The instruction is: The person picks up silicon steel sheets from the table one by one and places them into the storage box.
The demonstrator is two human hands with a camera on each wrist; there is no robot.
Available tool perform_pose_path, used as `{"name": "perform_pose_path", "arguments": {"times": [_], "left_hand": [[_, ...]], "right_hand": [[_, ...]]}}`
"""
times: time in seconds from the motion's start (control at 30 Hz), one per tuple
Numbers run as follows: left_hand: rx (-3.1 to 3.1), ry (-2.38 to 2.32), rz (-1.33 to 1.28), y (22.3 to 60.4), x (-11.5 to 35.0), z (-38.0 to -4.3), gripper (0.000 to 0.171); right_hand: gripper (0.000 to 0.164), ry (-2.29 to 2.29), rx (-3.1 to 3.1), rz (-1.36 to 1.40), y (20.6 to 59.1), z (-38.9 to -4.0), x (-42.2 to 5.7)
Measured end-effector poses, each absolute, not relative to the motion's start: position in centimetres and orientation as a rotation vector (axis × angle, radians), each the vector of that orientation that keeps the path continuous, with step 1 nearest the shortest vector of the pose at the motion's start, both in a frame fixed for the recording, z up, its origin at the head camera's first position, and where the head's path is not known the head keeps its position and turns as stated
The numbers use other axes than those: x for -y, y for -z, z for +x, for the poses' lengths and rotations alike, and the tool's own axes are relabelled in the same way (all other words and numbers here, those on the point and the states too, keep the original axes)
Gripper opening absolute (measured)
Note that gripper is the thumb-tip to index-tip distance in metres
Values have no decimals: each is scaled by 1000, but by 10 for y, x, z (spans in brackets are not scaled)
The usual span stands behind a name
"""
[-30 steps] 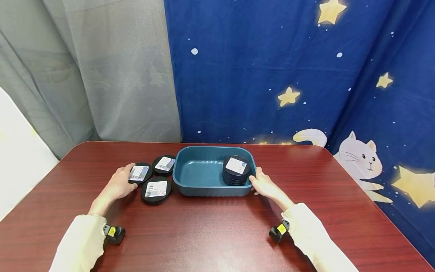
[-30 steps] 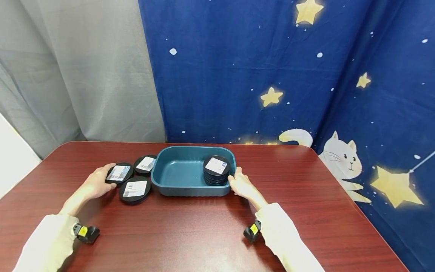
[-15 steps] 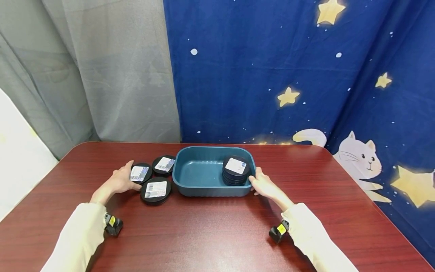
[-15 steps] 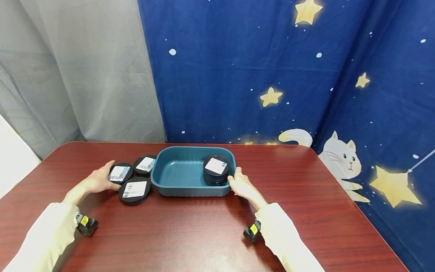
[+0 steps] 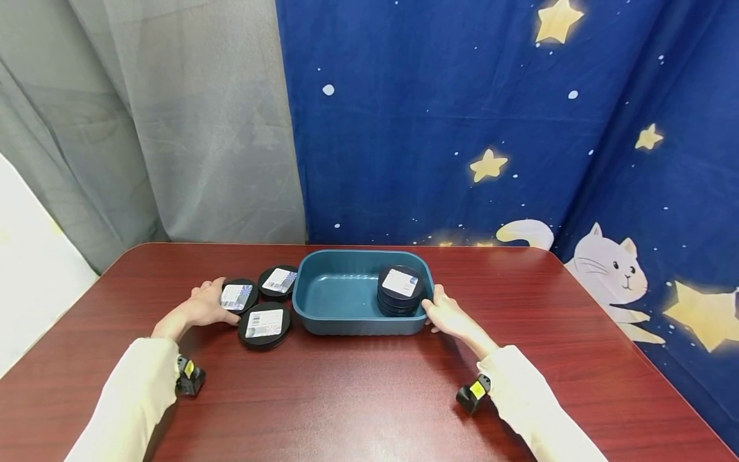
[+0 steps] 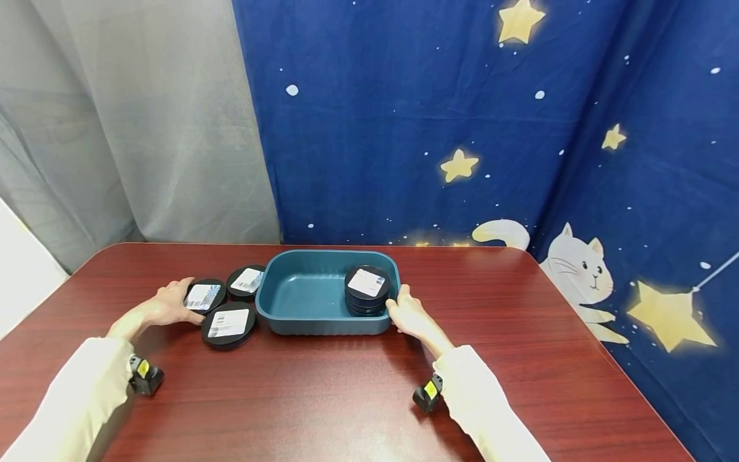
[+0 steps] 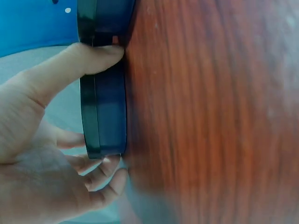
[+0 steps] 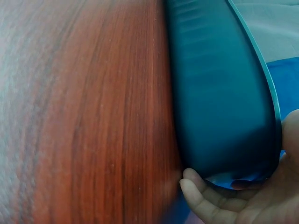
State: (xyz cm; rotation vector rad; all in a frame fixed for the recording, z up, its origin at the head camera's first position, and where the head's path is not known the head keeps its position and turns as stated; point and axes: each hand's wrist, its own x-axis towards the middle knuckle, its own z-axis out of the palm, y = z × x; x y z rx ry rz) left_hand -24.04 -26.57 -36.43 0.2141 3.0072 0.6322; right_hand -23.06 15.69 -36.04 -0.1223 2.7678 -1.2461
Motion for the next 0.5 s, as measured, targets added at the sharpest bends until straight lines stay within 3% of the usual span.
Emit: {"name": "perform_pose_path", "arguments": {"times": [0.5], "left_hand": [[-3014, -642, 269, 367, 274, -239, 84]], "right_hand": [[23, 1229, -2762, -106, 360, -231, -157]]}}
